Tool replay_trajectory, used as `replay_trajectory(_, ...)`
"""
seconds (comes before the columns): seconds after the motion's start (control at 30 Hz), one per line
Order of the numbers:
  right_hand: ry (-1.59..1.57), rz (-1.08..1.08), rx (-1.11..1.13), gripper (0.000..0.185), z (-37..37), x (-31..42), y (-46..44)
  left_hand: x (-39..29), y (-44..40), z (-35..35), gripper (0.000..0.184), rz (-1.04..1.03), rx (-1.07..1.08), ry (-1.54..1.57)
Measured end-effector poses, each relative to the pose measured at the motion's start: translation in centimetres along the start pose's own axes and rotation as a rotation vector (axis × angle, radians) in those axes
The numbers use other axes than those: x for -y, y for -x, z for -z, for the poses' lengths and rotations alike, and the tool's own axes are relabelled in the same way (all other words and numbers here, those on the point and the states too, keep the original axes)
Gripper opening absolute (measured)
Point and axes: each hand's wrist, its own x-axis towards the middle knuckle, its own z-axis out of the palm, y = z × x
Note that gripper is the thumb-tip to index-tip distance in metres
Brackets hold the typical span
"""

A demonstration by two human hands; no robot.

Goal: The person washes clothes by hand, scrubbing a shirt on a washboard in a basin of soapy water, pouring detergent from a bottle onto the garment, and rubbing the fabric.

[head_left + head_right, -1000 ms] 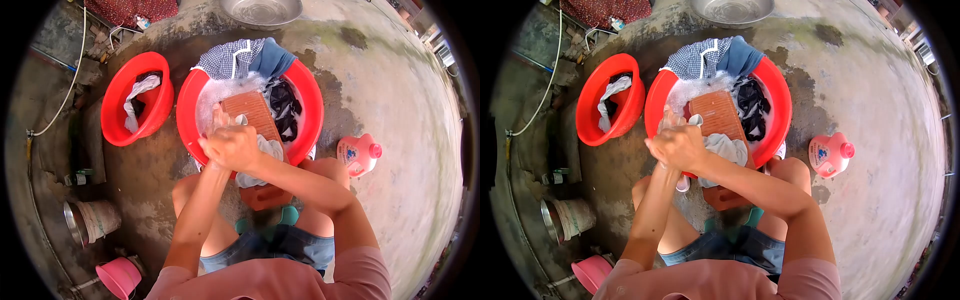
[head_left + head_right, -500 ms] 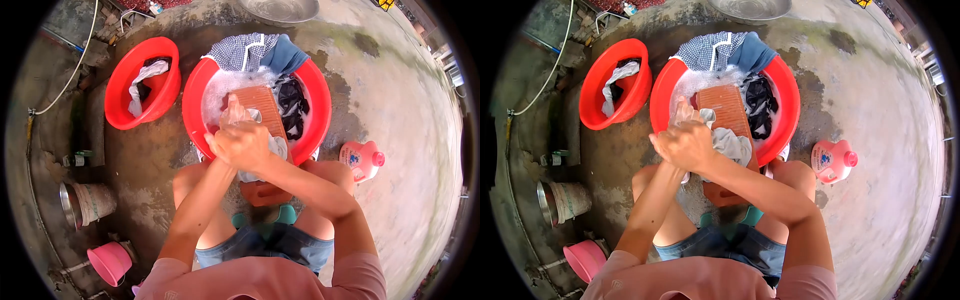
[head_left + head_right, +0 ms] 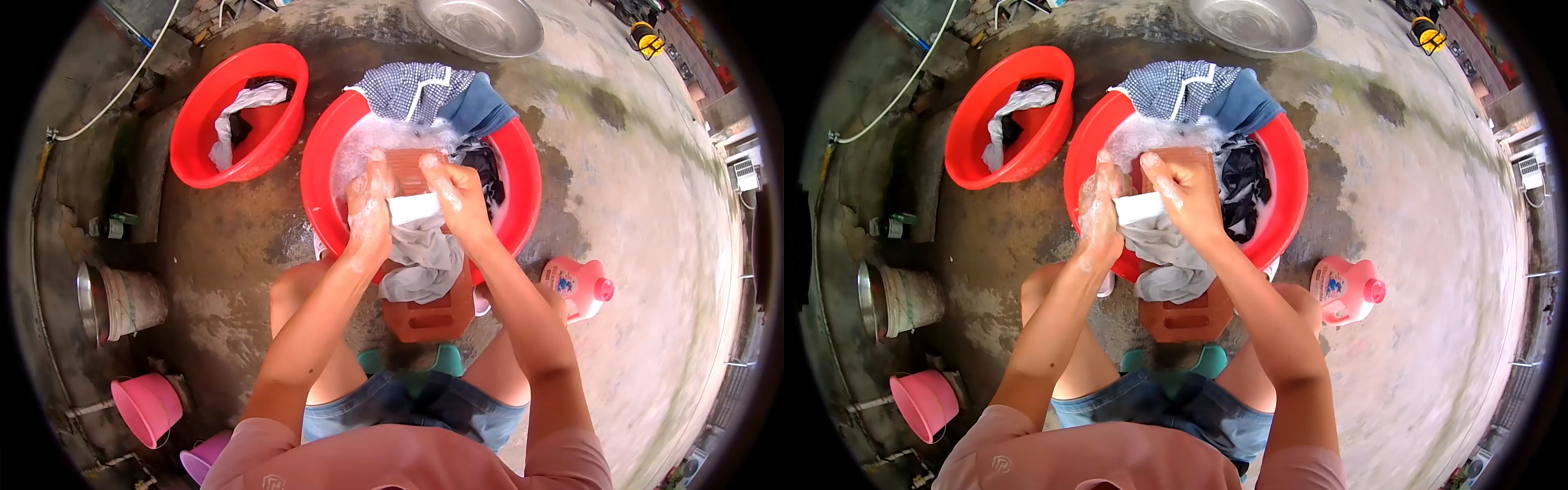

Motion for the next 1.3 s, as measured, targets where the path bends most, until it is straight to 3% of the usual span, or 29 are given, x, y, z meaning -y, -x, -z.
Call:
replay_trajectory(0.1, 0.711, 0.463, -0.239, 0.025, -0.1, 1.2, 0.0, -0.3, -0.4, 0.3, 0.037, -0.001, -0.056, -0.046)
replay_trajectory(0.13, 0.917, 0.365, -0.188, 0.029, 0.2, 2.4, 0.4, -0.8, -0.6, 0.1, 0.037, 0.029, -0.111, -0.015)
replay_trajectory(0.17, 0.699, 0.179, -0.056, 0.034, 0.1, 2.2, 0.8, -1.1, -0.7, 0.2, 0.038, 0.057, -0.167, 0.016)
replay_trajectory(0.23, 0.268, -0.189, 0.197, 0.044, 0.2, 0.9, 1.3, -0.5, -0.8, 0.6, 0.037, 0.034, -0.03, -0.038)
replay_trajectory(0.27, -0.018, -0.161, 0.23, 0.058, -0.5, -1.8, 1.7, 0.0, -0.9, 0.7, 0.038, 0.022, 0.042, -0.067)
replay_trajectory(0.33, 0.06, -0.076, 0.163, 0.055, -0.6, -1.7, 1.6, -0.3, -0.5, 1.0, 0.034, -0.031, 0.227, -0.202)
replay_trajectory(0.37, 0.057, -0.242, 0.174, 0.051, 0.3, -1.0, 1.3, -0.9, -0.5, 1.3, 0.032, -0.109, 0.24, -0.217)
replay_trajectory(0.43, -0.158, -0.358, 0.192, 0.044, 1.5, -1.1, 1.4, -2.6, -0.5, 1.6, 0.027, -0.265, 0.26, -0.242)
replay_trajectory(0.47, -0.251, -0.376, 0.19, 0.041, 1.8, -0.9, 1.4, -4.1, -0.5, 1.6, 0.021, -0.399, 0.146, -0.355)
replay_trajectory(0.5, -0.343, -0.396, 0.187, 0.038, 2.1, -0.7, 1.4, -4.2, -1.4, 2.7, 0.018, -0.348, 0.201, -0.361)
replay_trajectory(0.63, -0.591, -0.358, 0.192, 0.039, 2.4, 1.3, 1.7, -1.9, -1.4, 4.0, 0.037, -0.136, 0.749, -0.617)
replay_trajectory(0.67, -0.636, -0.356, 0.233, 0.04, 2.7, 1.5, 1.6, -1.7, -1.0, 3.6, 0.047, -0.014, 0.804, -0.557)
replay_trajectory(0.77, -0.733, -0.354, 0.313, 0.038, 3.4, 1.7, 1.6, 1.2, -2.5, 4.0, 0.049, -0.082, 0.949, -0.508)
replay_trajectory(0.8, -0.759, -0.351, 0.337, 0.035, 3.9, 1.1, 1.5, 0.4, -2.3, 3.7, 0.041, 0.022, 0.971, -0.597)
replay_trajectory(0.9, -0.809, -0.239, 0.372, 0.029, 5.2, 0.6, 1.0, 0.3, -2.4, 4.3, 0.027, -0.172, 1.028, -1.036)
replay_trajectory(0.93, -0.821, -0.186, 0.377, 0.028, 5.5, 0.5, 1.0, 0.9, -1.9, 4.5, 0.021, -0.29, 0.924, -0.909)
replay_trajectory(1.03, -0.728, -0.205, 0.292, 0.028, 5.8, 0.8, 1.3, 0.2, -1.7, 4.1, 0.022, -0.259, 0.651, -1.223)
replay_trajectory(1.13, -0.571, -0.023, 0.493, 0.025, 5.3, 2.0, 1.8, -1.8, -1.8, 3.4, 0.018, -0.334, 0.144, -1.289)
replay_trajectory(1.23, -0.069, 0.172, 0.774, 0.018, 3.9, 3.4, 1.9, -1.0, -2.6, 4.0, 0.011, -0.044, 0.236, -0.198)
replay_trajectory(1.27, 0.031, 0.192, 0.814, 0.018, 3.3, 3.5, 2.0, -0.5, -2.6, 3.9, 0.008, -0.107, 0.247, -0.157)
replay_trajectory(1.3, 0.131, 0.211, 0.851, 0.018, 2.8, 3.5, 2.1, -0.7, -2.3, 3.5, 0.008, -0.041, 0.256, -0.017)
